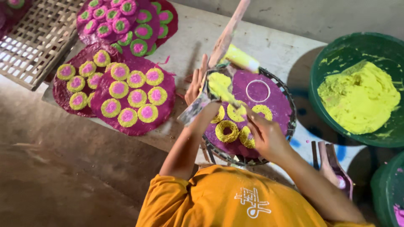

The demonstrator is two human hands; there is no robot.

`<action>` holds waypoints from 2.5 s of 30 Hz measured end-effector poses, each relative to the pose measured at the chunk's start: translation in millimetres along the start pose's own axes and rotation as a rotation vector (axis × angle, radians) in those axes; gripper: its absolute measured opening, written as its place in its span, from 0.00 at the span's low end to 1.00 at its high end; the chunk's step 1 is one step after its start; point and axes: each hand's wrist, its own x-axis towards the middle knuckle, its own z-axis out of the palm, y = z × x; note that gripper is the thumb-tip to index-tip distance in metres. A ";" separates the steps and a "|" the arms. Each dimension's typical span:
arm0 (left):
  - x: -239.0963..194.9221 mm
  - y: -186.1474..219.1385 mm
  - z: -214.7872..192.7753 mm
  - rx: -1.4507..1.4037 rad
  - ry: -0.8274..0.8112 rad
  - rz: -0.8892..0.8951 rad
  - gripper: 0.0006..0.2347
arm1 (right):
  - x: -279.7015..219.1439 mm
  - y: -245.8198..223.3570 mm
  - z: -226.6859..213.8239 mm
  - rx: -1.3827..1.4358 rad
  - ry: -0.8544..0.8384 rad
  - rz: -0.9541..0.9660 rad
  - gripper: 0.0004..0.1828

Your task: The person decorates round food items by applying yellow and pink paste using a wooden mold tool and spatulas. They transfer colored paste from bowls onto the tool and press it onto the items on a purple mat to create patterns.

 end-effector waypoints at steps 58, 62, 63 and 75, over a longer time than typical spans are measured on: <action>5.7 -10.1 -28.5 -0.593 -0.339 -0.283 0.16 | 31.0 -93.3 -91.5 -0.558 -0.156 -0.093 0.19; 1.8 0.9 -15.0 -0.122 -0.011 0.072 0.22 | 25.6 -36.6 -16.5 -0.118 -0.020 -0.067 0.29; 2.5 -0.1 -15.4 -0.108 -0.056 0.046 0.22 | 16.3 -24.1 -2.4 -0.066 -0.066 0.133 0.29; 13.9 26.0 4.9 -0.077 -0.229 0.011 0.27 | 4.9 35.7 -6.8 -0.022 0.047 0.347 0.17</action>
